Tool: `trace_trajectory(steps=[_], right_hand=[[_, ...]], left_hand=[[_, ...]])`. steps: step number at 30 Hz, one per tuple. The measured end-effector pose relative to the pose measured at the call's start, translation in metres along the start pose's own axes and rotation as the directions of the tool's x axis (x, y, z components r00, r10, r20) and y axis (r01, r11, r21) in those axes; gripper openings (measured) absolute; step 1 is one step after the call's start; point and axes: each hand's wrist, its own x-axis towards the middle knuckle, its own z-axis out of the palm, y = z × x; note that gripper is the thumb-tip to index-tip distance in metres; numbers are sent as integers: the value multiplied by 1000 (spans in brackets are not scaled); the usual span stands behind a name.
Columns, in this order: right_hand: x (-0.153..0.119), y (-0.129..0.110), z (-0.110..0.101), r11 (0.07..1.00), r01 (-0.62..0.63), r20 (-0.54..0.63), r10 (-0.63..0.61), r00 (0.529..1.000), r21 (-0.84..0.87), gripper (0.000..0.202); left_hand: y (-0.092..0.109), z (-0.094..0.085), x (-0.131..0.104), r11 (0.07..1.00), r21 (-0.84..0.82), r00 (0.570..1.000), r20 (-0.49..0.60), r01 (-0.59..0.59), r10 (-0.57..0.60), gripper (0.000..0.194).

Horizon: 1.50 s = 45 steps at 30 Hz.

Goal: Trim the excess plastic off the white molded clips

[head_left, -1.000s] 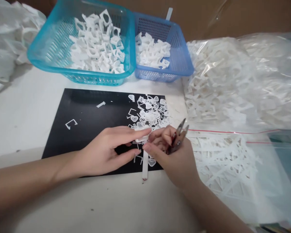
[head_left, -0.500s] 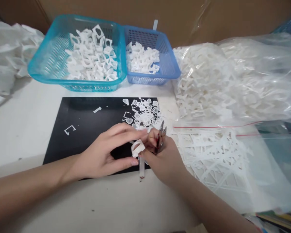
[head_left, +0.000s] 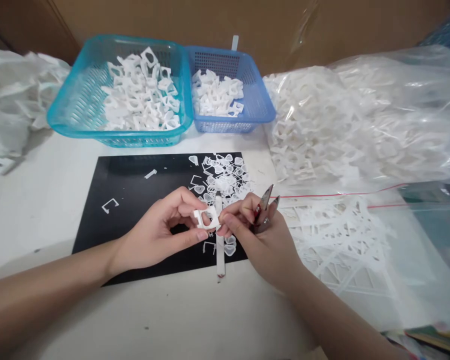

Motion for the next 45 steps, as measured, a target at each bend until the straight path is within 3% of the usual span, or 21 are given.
trace_trajectory(steps=[7, 13, 17, 24, 32, 37, 41, 45], right_hand=[[-2, 1, 8, 992, 67, -94, -78, 993, -106, 39], [-5, 5, 9, 964, 110, -50, -126, 991, -242, 37], [-6, 6, 10, 950, 142, -57, -164, 985, -278, 36], [-2, 1, 11, 995, 71, -160, -80, 984, -63, 38], [-3, -2, 11, 998, 68, -177, -64, 982, 16, 42], [-3, -4, 11, 997, 58, -165, -50, 985, 46, 41], [-2, -6, 14, 998, 6, -172, 4, 985, 55, 45], [-2, -6, 14, 995, -41, -134, 54, 990, 95, 44]], left_hand=[[0, 3, -2, 969, 217, 990, -45, -120, 132, 29], [6, 4, 0, 879, 426, 975, 35, -213, 219, 27], [8, 5, 0, 889, 411, 979, 65, -203, 194, 25], [1, 4, -3, 949, 271, 985, -20, -160, 172, 31], [1, 4, -2, 989, 102, 993, -40, -110, 115, 34], [-1, 4, -2, 986, 123, 992, -46, -112, 119, 34], [-1, 5, -2, 959, 243, 987, -33, -144, 157, 34], [6, 4, 0, 935, 291, 979, 37, -202, 200, 46]])
